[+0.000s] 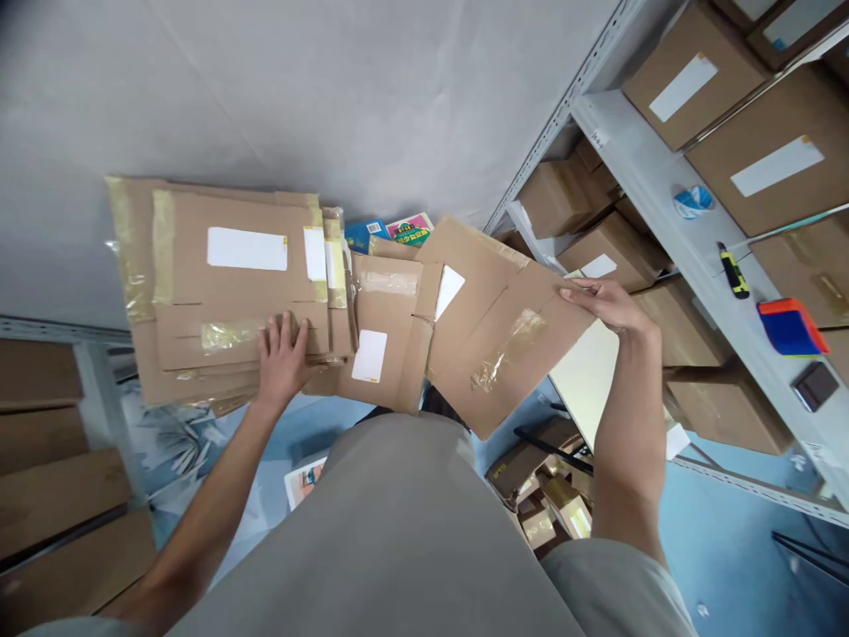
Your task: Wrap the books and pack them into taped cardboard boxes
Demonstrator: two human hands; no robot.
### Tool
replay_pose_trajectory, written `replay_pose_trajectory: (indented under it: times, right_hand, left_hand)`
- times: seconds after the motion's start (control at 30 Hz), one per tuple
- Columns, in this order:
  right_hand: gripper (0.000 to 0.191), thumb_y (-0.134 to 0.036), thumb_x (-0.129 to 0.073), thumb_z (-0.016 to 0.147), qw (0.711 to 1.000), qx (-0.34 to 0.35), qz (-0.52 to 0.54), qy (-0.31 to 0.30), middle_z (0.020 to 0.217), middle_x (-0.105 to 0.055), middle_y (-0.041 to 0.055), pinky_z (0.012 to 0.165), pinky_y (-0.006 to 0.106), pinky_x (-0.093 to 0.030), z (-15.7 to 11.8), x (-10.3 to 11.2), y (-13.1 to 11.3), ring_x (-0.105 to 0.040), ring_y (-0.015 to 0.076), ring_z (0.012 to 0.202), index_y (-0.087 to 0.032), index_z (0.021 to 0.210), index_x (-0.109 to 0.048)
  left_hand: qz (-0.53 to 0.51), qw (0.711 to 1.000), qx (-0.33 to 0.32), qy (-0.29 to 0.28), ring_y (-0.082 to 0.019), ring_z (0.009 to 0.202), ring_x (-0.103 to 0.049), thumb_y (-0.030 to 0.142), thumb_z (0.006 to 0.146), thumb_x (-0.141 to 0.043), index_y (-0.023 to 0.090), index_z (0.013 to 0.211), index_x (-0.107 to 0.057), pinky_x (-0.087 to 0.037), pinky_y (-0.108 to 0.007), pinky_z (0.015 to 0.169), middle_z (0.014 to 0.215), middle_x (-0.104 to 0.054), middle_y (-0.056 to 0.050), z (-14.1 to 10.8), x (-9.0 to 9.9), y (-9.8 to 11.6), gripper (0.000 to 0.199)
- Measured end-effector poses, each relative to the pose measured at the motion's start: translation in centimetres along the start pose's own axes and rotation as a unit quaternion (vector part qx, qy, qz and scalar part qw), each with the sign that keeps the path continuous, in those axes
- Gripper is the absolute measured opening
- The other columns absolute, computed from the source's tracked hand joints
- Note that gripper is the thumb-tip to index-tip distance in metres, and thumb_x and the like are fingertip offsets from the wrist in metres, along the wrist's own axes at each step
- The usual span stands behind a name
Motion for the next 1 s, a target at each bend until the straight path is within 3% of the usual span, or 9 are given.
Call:
replay_pose_trajectory:
  times: [0.13, 0.27, 0.37, 0.43, 0.53, 0.63, 0.7, 0.87, 1.0]
  right_hand:
    - [0.051, -0.048, -0.096, 0.073, 1.000, 0.002, -0.011, -0.012, 0.111, -0.083, 0.0109, 0.074, 0.030, -0.058, 0.5, -0.1, 0.1, -0.072, 0.0210, 0.084, -0.018, 0.114, -0.087]
    - [0.050, -0.049, -0.096, 0.073, 1.000, 0.004, -0.024, -0.011, 0.108, -0.083, 0.0115, 0.072, 0.032, -0.058, 0.7, -0.1, -0.5, -0.071, 0.0227, 0.083, -0.018, 0.112, -0.087]
    - [0.046, -0.048, -0.097, 0.073, 0.999, 0.012, -0.030, 0.004, 0.107, -0.084, 0.0114, 0.073, 0.033, -0.060, 0.6, 0.0, -1.1, -0.072, 0.0245, 0.086, -0.018, 0.106, -0.088]
    - [0.047, -0.048, -0.097, 0.072, 1.000, 0.005, -0.024, -0.002, 0.108, -0.084, 0.0116, 0.074, 0.035, -0.061, 0.7, 0.0, -1.2, -0.073, 0.0265, 0.089, -0.019, 0.108, -0.088]
    - [0.049, -0.049, -0.100, 0.069, 1.000, -0.003, -0.027, 0.011, 0.110, -0.084, 0.0119, 0.072, 0.037, -0.063, 1.7, 0.4, -1.1, -0.074, 0.0284, 0.089, -0.021, 0.108, -0.088]
    - [0.052, -0.054, -0.100, 0.065, 0.999, 0.001, -0.049, 0.007, 0.107, -0.084, 0.0113, 0.071, 0.038, -0.064, 3.3, 0.5, -1.8, -0.074, 0.0278, 0.086, -0.021, 0.102, -0.089]
    - [0.057, -0.061, -0.097, 0.068, 0.996, 0.021, -0.078, -0.027, 0.107, -0.084, 0.0107, 0.071, 0.038, -0.064, 4.2, 0.2, -3.2, -0.074, 0.0281, 0.086, -0.020, 0.107, -0.088]
    - [0.062, -0.074, -0.084, 0.081, 0.960, 0.163, -0.216, -0.076, 0.107, -0.083, 0.0067, 0.070, 0.035, -0.061, 4.1, 2.6, -9.2, -0.075, 0.0279, 0.090, -0.024, 0.118, -0.086]
    - [0.064, -0.080, -0.083, 0.078, 0.947, 0.166, -0.271, -0.049, 0.111, -0.083, 0.0099, 0.068, 0.037, -0.061, 4.1, 9.8, -10.2, -0.077, 0.0298, 0.094, -0.031, 0.119, -0.086]
  left_hand:
    - [-0.055, 0.998, 0.005, 0.003, -0.046, 0.170, -0.005, 0.060, 0.089, -0.078, 0.007, 0.162, -0.048, -0.006, -0.067, 0.135, 0.179, -0.019, -0.030, 0.1, -0.1, 4.2, 0.095]
    - [-0.217, 0.971, 0.074, -0.073, -0.042, 0.144, -0.059, 0.060, 0.098, -0.066, 0.017, 0.137, -0.073, -0.041, -0.054, 0.124, 0.148, -0.068, -0.023, -2.4, -3.4, 6.5, 0.058]
    - [-0.340, 0.853, 0.226, -0.325, -0.041, 0.096, -0.078, 0.071, 0.086, -0.076, 0.017, 0.092, -0.081, -0.059, -0.048, 0.092, 0.092, -0.081, -0.018, -8.4, -10.4, 5.6, 0.055]
    - [-0.386, 0.753, 0.368, -0.386, -0.042, 0.091, -0.078, 0.066, 0.074, -0.089, 0.015, 0.079, -0.076, -0.059, -0.045, 0.082, 0.083, -0.079, -0.018, -12.8, -14.0, 3.9, 0.053]
    - [-0.532, 0.632, 0.504, -0.254, -0.035, 0.106, -0.077, 0.051, 0.079, -0.093, 0.016, 0.092, -0.074, -0.059, -0.038, 0.088, 0.099, -0.081, -0.017, -15.2, -18.3, 3.2, 0.041]
    - [-0.709, 0.480, 0.505, -0.110, -0.023, 0.107, -0.076, 0.039, 0.095, -0.081, 0.020, 0.114, -0.073, -0.059, -0.032, 0.093, 0.113, -0.080, -0.012, -13.5, -22.3, 6.1, 0.028]
    - [-0.750, 0.428, 0.501, -0.059, -0.020, 0.102, -0.076, 0.035, 0.099, -0.076, 0.020, 0.119, -0.072, -0.059, -0.030, 0.093, 0.112, -0.080, -0.010, -11.9, -24.4, 8.3, 0.026]
    - [-0.751, 0.413, 0.510, 0.070, -0.018, 0.103, -0.075, 0.032, 0.104, -0.070, 0.016, 0.124, -0.072, -0.059, -0.026, 0.091, 0.110, -0.080, -0.010, -9.2, -26.4, 12.2, 0.025]
    - [-0.747, 0.437, 0.471, 0.172, -0.020, 0.117, -0.073, 0.032, 0.107, -0.065, 0.016, 0.124, -0.073, -0.059, -0.028, 0.098, 0.113, -0.081, -0.009, -6.3, -23.7, 13.2, 0.024]
Point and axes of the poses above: each hand's wrist, its own z-axis towards the middle knuckle, its own x-axis out of the back of the hand, y = z × x, the point moved 8 cm from there along z, towards the middle knuckle
